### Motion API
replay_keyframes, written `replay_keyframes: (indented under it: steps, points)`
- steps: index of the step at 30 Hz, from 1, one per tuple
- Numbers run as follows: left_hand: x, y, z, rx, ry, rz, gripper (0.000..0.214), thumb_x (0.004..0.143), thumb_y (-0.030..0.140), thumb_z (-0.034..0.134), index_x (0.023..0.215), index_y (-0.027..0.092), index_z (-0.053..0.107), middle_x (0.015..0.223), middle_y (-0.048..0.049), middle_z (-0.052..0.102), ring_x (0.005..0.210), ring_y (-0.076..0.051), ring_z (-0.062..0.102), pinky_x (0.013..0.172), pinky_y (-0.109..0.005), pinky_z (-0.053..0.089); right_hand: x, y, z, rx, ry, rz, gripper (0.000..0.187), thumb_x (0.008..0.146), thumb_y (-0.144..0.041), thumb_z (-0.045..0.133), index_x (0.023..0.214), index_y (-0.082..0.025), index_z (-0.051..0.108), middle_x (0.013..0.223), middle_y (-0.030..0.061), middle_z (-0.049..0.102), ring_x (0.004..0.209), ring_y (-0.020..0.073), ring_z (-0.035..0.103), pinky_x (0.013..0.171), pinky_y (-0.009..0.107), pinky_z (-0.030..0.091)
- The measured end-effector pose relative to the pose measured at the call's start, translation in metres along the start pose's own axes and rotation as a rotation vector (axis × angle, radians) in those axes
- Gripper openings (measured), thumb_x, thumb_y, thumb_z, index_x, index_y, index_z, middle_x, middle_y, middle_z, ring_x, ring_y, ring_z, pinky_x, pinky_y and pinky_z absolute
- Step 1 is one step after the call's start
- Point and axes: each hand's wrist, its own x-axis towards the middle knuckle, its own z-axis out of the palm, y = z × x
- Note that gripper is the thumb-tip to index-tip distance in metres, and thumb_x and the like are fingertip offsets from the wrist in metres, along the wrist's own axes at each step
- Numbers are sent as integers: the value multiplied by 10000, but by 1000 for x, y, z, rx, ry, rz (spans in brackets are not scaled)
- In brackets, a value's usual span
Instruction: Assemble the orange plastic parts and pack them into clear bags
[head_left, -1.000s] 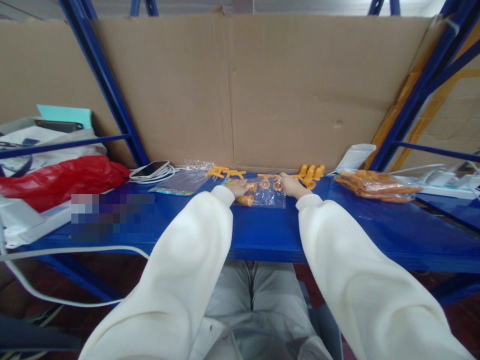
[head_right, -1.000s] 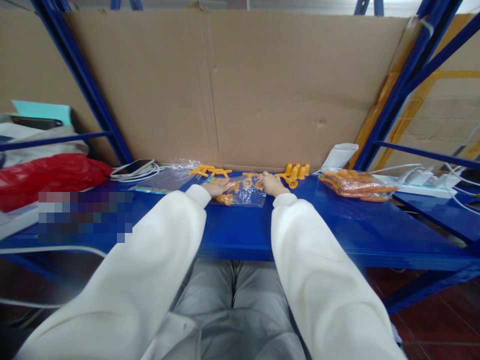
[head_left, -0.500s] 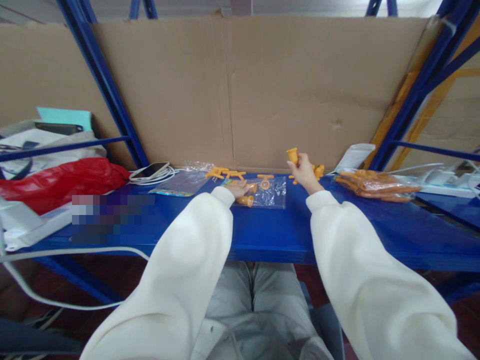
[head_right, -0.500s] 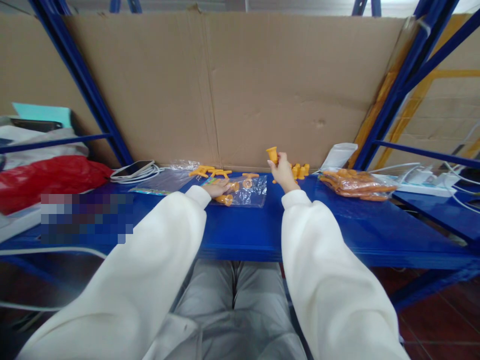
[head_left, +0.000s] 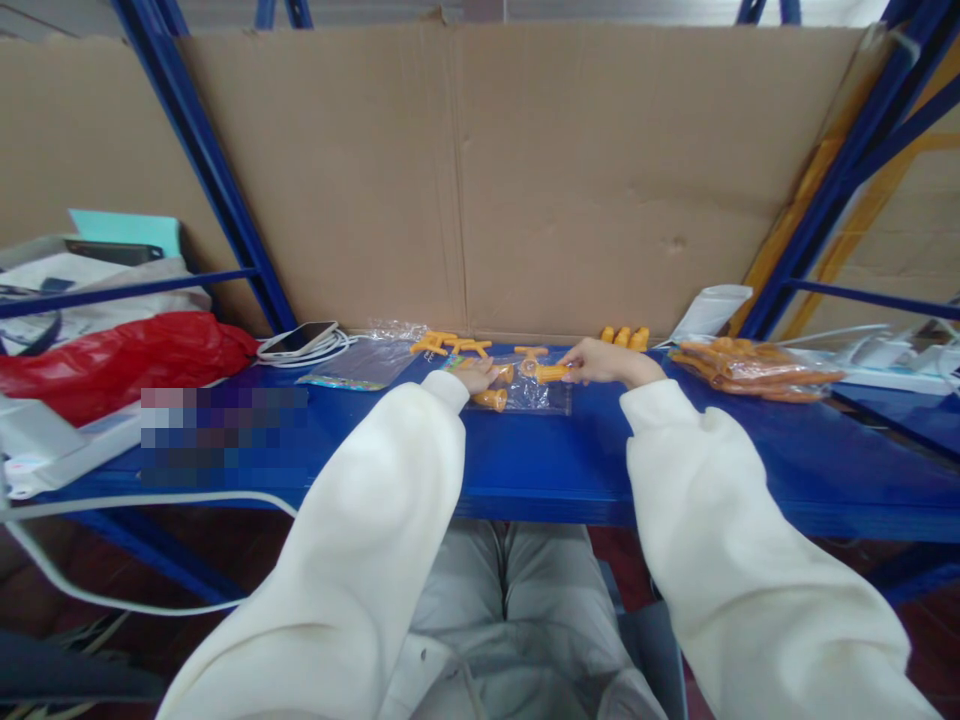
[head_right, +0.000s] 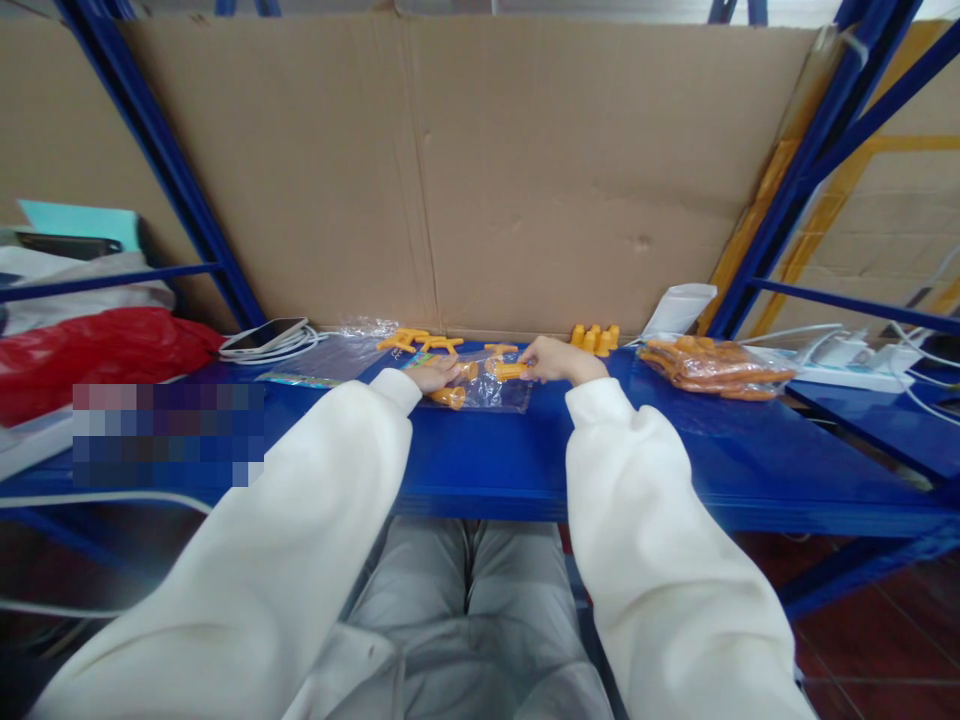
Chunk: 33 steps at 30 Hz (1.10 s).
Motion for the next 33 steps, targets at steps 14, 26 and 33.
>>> replay_keyframes:
  steps: [14, 26, 33]
  points:
    - [-11, 7, -6, -213, 80, -96, 642, 1016, 422, 172, 1607, 170, 167, 1649, -99, 289, 1524, -213, 274, 1235, -384, 226, 7, -29, 31, -234, 297, 1, 253, 896, -227, 605, 1111, -171, 727, 1093, 113, 772, 1021, 249, 712, 852, 309, 479]
    - [-11, 7, -5, -215, 113, -49, 626, 1011, 394, 147, 1594, 177, 209, 1656, -75, 247, 1532, -182, 244, 1245, -376, 198, 1, -38, 33, -239, 275, 123, 354, 962, -336, 515, 1252, -290, 711, 1255, 94, 725, 1192, 307, 644, 949, 399, 391]
    - [-11, 8, -6, -206, 128, -54, 641, 1001, 420, 149, 1597, 208, 248, 1644, -18, 294, 1533, -147, 231, 1233, -278, 203, 4, -40, 39, -345, 157, 52, 352, 951, -295, 458, 1181, -214, 712, 1164, 139, 751, 1129, 325, 650, 890, 387, 301]
